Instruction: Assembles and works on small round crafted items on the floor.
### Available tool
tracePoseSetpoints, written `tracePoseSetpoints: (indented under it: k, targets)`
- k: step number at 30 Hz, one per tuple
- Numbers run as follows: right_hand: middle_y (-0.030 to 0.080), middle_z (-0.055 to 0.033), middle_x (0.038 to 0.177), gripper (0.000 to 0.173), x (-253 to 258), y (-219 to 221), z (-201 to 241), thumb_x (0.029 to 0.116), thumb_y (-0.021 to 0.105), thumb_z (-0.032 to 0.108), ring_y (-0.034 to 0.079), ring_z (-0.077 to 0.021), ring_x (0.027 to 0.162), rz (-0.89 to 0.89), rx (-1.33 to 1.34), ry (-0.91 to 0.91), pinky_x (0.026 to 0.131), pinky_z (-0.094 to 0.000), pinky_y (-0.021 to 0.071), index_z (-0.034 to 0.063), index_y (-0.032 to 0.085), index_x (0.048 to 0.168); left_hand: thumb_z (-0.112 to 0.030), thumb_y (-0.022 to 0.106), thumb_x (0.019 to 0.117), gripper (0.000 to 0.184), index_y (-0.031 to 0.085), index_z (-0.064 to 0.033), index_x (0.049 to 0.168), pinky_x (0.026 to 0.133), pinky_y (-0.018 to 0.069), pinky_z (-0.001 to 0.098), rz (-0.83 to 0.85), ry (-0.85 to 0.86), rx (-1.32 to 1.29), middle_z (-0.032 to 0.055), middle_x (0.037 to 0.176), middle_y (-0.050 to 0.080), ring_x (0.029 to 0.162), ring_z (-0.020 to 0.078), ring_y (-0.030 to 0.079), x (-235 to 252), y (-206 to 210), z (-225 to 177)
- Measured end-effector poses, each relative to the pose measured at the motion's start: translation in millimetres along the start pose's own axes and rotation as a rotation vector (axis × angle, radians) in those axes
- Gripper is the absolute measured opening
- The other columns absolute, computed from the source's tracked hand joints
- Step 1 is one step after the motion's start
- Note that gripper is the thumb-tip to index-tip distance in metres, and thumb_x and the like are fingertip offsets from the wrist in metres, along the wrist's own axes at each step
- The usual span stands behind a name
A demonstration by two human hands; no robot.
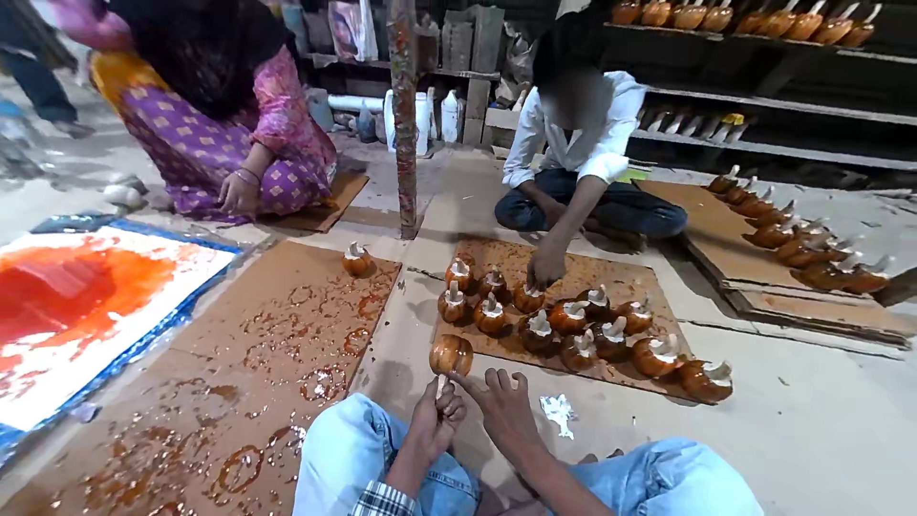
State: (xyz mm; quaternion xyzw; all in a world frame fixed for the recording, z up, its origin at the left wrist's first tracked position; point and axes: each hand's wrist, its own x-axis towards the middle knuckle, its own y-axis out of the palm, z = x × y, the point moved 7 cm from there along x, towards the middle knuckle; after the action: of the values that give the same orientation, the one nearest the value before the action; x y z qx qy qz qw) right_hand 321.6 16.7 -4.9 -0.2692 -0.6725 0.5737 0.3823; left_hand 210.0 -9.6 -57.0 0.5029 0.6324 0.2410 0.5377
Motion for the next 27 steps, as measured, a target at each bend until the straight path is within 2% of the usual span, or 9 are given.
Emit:
tracePoseSetpoints:
  k: [6,9,14,20,21,22,24,25,27]
  targets:
    - [0.066,-0.0141,0.106,0.083,3,-8,-7,0.0879,0.062,-0.001,0.065,-0.0366,0.099,-0.043,0.1,0.006,0.089,-0.0631,0.0457,0.0587,0.047,0.144,-0.035,0.019,0.1112,0.054,0.058,-0.0092,0.084,0.048,0.0462,0.0168,0.311,-0.136,-0.269,-0.0048,0.055,0.049,0.045,0.0036,0.049,-14,21,6]
    - [0.065,-0.0136,0.106,0.083,4,-7,-11,0.0875,0.063,-0.001,0.064,-0.0359,0.101,-0.031,0.113,0.011,0.089,-0.061,0.0458,0.0595,0.047,0.143,-0.03,0.031,0.1097,0.044,0.063,-0.0066,0.089,0.05,0.0476,0.0155,0.463,-0.189,-0.349,-0.0053,0.061,0.053,0.048,0.0024,0.052,-20,28,6]
    - [0.064,-0.0125,0.102,0.078,4,-8,-13,0.0868,0.064,0.002,0.064,-0.0343,0.097,-0.089,0.18,-0.015,0.086,-0.0589,0.0465,0.0571,0.051,0.14,-0.028,0.051,0.1046,0.031,0.067,-0.0054,0.091,0.05,0.0498,0.0144,0.589,-0.256,-0.391,-0.0049,0.062,0.058,0.051,0.0022,0.059,-26,31,7]
    - [0.062,-0.0175,0.117,0.084,11,-13,-21,0.0878,0.065,0.002,0.06,-0.0396,0.11,0.101,0.303,-0.014,0.094,-0.0641,0.0418,0.0559,0.042,0.148,-0.032,0.055,0.1031,0.033,0.072,-0.0047,0.094,0.052,0.0528,0.0169,0.66,-0.292,-0.295,-0.003,0.064,0.064,0.055,0.0044,0.064,-35,39,0]
    - [0.061,-0.0192,0.122,0.086,13,-16,-26,0.0882,0.065,0.002,0.059,-0.0415,0.115,0.137,0.315,-0.001,0.095,-0.0658,0.0415,0.0531,0.038,0.152,-0.033,0.056,0.1026,0.033,0.072,-0.0057,0.094,0.054,0.0527,0.0176,0.674,-0.274,-0.249,-0.0036,0.065,0.064,0.056,0.0045,0.064,-36,46,-6]
    - [0.059,-0.0209,0.131,0.083,14,-16,-32,0.0897,0.064,0.004,0.056,-0.0436,0.122,0.189,0.324,0.025,0.098,-0.0683,0.0404,0.0451,0.036,0.156,-0.034,0.057,0.102,0.033,0.073,-0.0068,0.093,0.054,0.0519,0.018,0.68,-0.248,-0.188,-0.0043,0.065,0.063,0.056,0.0044,0.062,-36,53,-13]
    - [0.046,-0.0254,0.151,0.058,13,-11,-47,0.0955,0.062,0.012,0.043,-0.0487,0.138,0.366,0.389,0.116,0.105,-0.074,0.0319,0.0151,0.049,0.152,-0.038,0.061,0.0984,0.032,0.076,-0.0106,0.091,0.054,0.05,0.0181,0.671,-0.206,-0.028,-0.0068,0.061,0.061,0.054,0.0029,0.06,-35,70,-28]
    - [0.04,-0.0266,0.155,0.054,12,-7,-53,0.0965,0.062,0.018,0.039,-0.0504,0.141,0.458,0.419,0.154,0.107,-0.076,0.0299,0.0092,0.053,0.149,-0.04,0.064,0.0958,0.03,0.077,-0.0133,0.089,0.055,0.0496,0.0187,0.67,-0.182,0.08,-0.0085,0.06,0.06,0.054,0.0024,0.059,-34,82,-36]
    - [0.04,-0.0257,0.157,0.054,8,-4,-60,0.0982,0.061,0.03,0.042,-0.0495,0.14,0.544,0.456,0.179,0.105,-0.0748,0.0337,0.0164,0.053,0.15,-0.045,0.068,0.0912,0.027,0.077,-0.0203,0.083,0.059,0.0479,0.0197,0.668,-0.104,0.356,-0.0116,0.058,0.057,0.055,0.0012,0.057,-27,108,-53]
